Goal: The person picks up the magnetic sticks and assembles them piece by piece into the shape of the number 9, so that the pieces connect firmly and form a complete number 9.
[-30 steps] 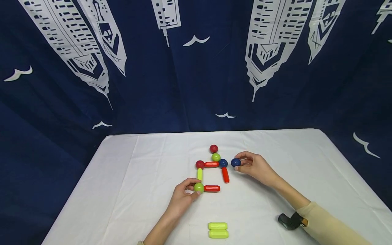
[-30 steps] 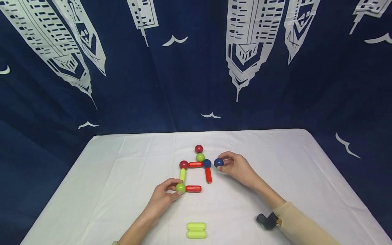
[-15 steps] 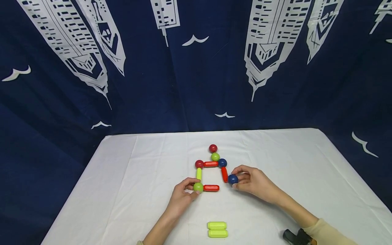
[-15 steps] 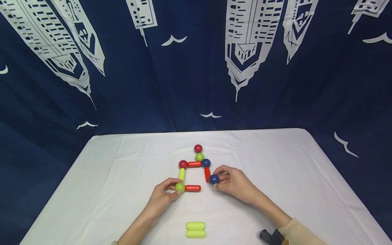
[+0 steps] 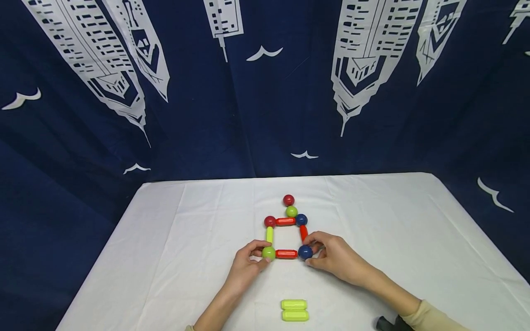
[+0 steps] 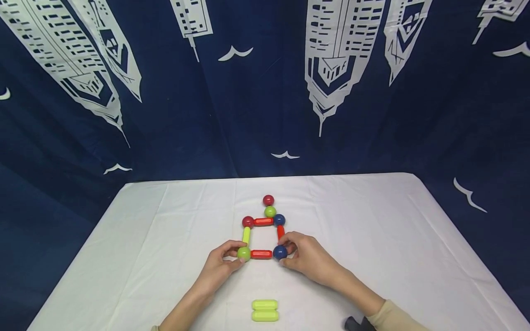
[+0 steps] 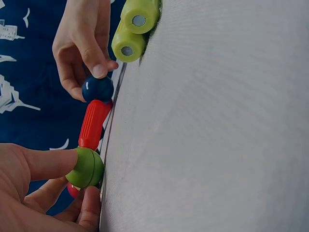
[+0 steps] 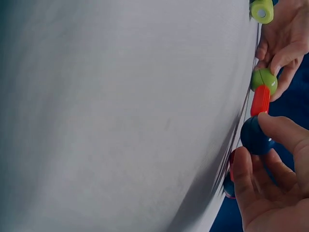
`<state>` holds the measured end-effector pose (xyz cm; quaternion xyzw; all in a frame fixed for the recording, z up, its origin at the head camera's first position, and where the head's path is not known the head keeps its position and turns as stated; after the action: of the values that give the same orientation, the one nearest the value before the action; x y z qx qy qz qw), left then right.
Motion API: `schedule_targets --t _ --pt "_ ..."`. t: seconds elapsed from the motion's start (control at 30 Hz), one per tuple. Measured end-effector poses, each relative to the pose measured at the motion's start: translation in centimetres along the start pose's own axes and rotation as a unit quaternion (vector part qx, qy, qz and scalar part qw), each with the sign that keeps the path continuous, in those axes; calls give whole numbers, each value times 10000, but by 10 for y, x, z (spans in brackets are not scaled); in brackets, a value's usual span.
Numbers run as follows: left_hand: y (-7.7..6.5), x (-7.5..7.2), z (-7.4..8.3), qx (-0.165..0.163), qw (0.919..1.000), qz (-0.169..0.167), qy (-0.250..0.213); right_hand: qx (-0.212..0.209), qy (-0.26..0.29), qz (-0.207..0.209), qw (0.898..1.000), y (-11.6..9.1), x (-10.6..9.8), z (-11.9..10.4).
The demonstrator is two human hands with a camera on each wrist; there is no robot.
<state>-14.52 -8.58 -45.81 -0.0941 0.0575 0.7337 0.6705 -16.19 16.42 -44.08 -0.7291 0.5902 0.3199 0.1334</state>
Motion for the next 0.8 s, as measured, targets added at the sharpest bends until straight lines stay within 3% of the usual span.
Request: schedule_targets --t 0.33,0.53,0.67,0.8 --pt "0 1 -1 -61 10000 33 8 -55 41 255 9997 4 -1 2" --pt "2 0 0 8 10000 14 -7 720 -9 787 9943 21 -3 8" --pt "2 0 1 18 10000 9 -57 1352 15 738 9881 32 2 7" --pt "3 0 2 0 10000 1 -39 1681 -174 739 9829 39 6 2"
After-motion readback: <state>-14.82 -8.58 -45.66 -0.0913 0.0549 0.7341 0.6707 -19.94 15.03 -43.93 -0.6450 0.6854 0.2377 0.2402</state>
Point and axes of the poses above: each hand's wrist, its own y-axis towards the middle knuckle, its own x-axis out of the palm, z = x × y, the point moved 1 cm from there along y, towards the middle knuckle, and after that the axes turned 13 degrees about z, right-handed, at the moved point
